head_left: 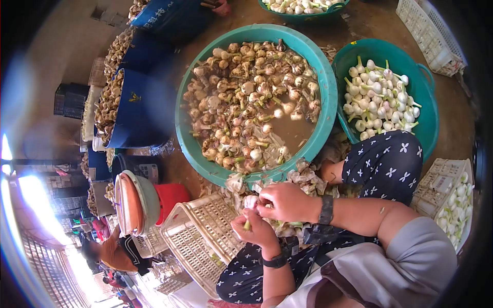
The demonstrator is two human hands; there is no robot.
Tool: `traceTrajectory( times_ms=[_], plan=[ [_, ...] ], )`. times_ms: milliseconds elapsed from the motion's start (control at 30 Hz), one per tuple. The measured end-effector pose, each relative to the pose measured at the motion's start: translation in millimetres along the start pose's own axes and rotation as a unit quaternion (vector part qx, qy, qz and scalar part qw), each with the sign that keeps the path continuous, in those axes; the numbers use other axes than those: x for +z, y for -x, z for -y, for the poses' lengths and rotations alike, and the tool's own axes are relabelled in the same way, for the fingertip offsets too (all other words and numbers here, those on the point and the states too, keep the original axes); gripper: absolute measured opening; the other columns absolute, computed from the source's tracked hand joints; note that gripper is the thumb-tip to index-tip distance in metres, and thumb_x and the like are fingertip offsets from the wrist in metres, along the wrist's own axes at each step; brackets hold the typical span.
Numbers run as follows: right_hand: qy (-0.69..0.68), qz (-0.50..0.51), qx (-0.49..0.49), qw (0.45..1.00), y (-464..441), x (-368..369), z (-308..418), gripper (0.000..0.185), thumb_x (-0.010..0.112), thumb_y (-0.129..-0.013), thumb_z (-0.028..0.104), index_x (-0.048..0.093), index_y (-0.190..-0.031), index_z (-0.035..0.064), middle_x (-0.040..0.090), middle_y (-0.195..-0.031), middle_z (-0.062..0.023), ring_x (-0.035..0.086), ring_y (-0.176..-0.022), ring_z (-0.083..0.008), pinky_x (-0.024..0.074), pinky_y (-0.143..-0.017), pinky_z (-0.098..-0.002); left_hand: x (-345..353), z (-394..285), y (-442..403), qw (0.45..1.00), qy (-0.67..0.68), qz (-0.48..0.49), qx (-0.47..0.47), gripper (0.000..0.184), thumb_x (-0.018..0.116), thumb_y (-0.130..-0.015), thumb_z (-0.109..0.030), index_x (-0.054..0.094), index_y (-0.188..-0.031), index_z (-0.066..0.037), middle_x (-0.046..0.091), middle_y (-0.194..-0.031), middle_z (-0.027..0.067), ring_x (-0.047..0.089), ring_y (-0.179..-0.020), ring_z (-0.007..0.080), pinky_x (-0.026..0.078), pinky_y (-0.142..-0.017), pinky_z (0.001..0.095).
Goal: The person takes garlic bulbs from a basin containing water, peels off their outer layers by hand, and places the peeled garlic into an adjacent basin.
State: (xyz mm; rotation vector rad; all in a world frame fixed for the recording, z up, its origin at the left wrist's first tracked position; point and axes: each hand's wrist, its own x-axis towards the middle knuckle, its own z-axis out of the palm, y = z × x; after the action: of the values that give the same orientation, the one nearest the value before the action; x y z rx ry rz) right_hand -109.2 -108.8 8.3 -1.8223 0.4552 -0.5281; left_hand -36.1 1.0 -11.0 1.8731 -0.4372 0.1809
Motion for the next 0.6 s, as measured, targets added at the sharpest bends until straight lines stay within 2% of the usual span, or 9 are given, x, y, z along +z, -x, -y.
traceTrajectory(
  times_ms=[133, 200, 233, 300, 333, 400, 433, 467, 600],
  plan=[
    [0.001, -0.001, 0.000, 1.000, -4, 4, -6, 0.021, 0.062, -0.075, 0.022, 0.058, -0.071, 0.0011, 0.058, -0.065, -0.0143, 0.056, -0.062, -0.0334, 0.0446, -0.057, -0.0402, 2, -10, 2, 0.998, 0.002, 0.018, 0.062, 0.022, 0.053, -0.088, -0.010, 0.037, -0.074, -0.005, 0.045, -0.060, 0.0035, 0.043, -0.051, 0.0105, 0.037, -0.047, 0.0229],
    [-0.020, 0.021, 0.015, 0.999, -1, 7, -24, 0.022, 0.062, -0.075, 0.023, 0.058, -0.070, 0.0012, 0.058, -0.064, -0.0145, 0.057, -0.062, -0.0337, 0.0450, -0.057, -0.0412, 5, -19, 1, 0.968, 0.151, -0.040, -0.195, 0.022, 0.052, -0.090, -0.016, 0.040, -0.074, -0.006, 0.043, -0.059, 0.0012, 0.042, -0.050, 0.0091, 0.037, -0.046, 0.0220],
    [0.006, 0.034, 0.042, 0.999, 3, 10, -37, 0.025, 0.060, -0.075, 0.024, 0.056, -0.067, 0.0006, 0.057, -0.063, -0.0151, 0.057, -0.063, -0.0340, 0.0449, -0.058, -0.0420, 2, -18, -1, 0.969, 0.149, -0.041, -0.195, 0.022, 0.052, -0.090, -0.016, 0.040, -0.074, -0.006, 0.043, -0.059, 0.0012, 0.042, -0.050, 0.0091, 0.037, -0.046, 0.0220],
    [0.032, 0.047, 0.065, 0.996, 15, 12, -69, 0.029, 0.059, -0.075, 0.026, 0.054, -0.064, 0.0000, 0.057, -0.062, -0.0157, 0.057, -0.064, -0.0343, 0.0449, -0.058, -0.0427, -4, -11, -13, 0.836, 0.346, -0.036, -0.424, 0.025, 0.047, -0.092, -0.024, 0.045, -0.071, -0.010, 0.047, -0.059, -0.0025, 0.044, -0.050, 0.0042, 0.038, -0.043, 0.0178],
    [0.131, 0.067, 0.065, 0.987, 25, 10, -89, 0.028, 0.059, -0.075, 0.027, 0.055, -0.067, 0.0005, 0.057, -0.063, -0.0163, 0.058, -0.065, -0.0348, 0.0451, -0.059, -0.0430, -12, 6, -18, 0.784, 0.405, -0.029, -0.470, 0.027, 0.043, -0.092, -0.027, 0.048, -0.071, -0.010, 0.045, -0.053, -0.0059, 0.043, -0.044, 0.0021, 0.037, -0.038, 0.0155],
    [0.229, 0.085, 0.064, 0.968, 27, 8, -93, 0.029, 0.059, -0.075, 0.029, 0.056, -0.071, 0.0010, 0.058, -0.064, -0.0170, 0.058, -0.065, -0.0353, 0.0453, -0.060, -0.0432, -23, 18, -27, 0.751, 0.442, -0.017, -0.491, 0.023, 0.043, -0.091, -0.023, 0.048, -0.073, -0.010, 0.045, -0.054, -0.0062, 0.042, -0.043, 0.0020, 0.036, -0.038, 0.0160],
    [0.185, 0.046, 0.038, 0.981, 26, 3, -79, 0.029, 0.059, -0.075, 0.031, 0.057, -0.076, 0.0020, 0.058, -0.065, -0.0173, 0.058, -0.066, -0.0357, 0.0456, -0.060, -0.0439, -25, 18, -30, 0.714, 0.476, -0.004, -0.514, 0.018, 0.043, -0.089, -0.019, 0.049, -0.075, -0.009, 0.045, -0.054, -0.0065, 0.041, -0.042, 0.0019, 0.036, -0.038, 0.0165],
    [0.140, 0.009, 0.015, 0.990, 26, 0, -65, 0.030, 0.058, -0.075, 0.033, 0.058, -0.080, 0.0029, 0.058, -0.065, -0.0177, 0.059, -0.067, -0.0362, 0.0459, -0.061, -0.0445, -23, 17, -33, 0.730, 0.430, -0.042, -0.529, 0.019, 0.042, -0.088, -0.017, 0.049, -0.072, -0.009, 0.044, -0.051, -0.0059, 0.040, -0.040, 0.0020, 0.035, -0.035, 0.0162],
    [-0.029, 0.025, 0.048, 0.998, 4, 10, -22, 0.034, 0.056, -0.079, 0.038, 0.057, -0.085, 0.0040, 0.059, -0.067, -0.0171, 0.060, -0.068, -0.0363, 0.0463, -0.062, -0.0458, -15, 26, -25, 0.696, 0.470, 0.019, -0.542, 0.021, 0.040, -0.088, -0.019, 0.047, -0.071, -0.009, 0.042, -0.050, -0.0048, 0.038, -0.040, 0.0037, 0.031, -0.034, 0.0176]
  ],
)
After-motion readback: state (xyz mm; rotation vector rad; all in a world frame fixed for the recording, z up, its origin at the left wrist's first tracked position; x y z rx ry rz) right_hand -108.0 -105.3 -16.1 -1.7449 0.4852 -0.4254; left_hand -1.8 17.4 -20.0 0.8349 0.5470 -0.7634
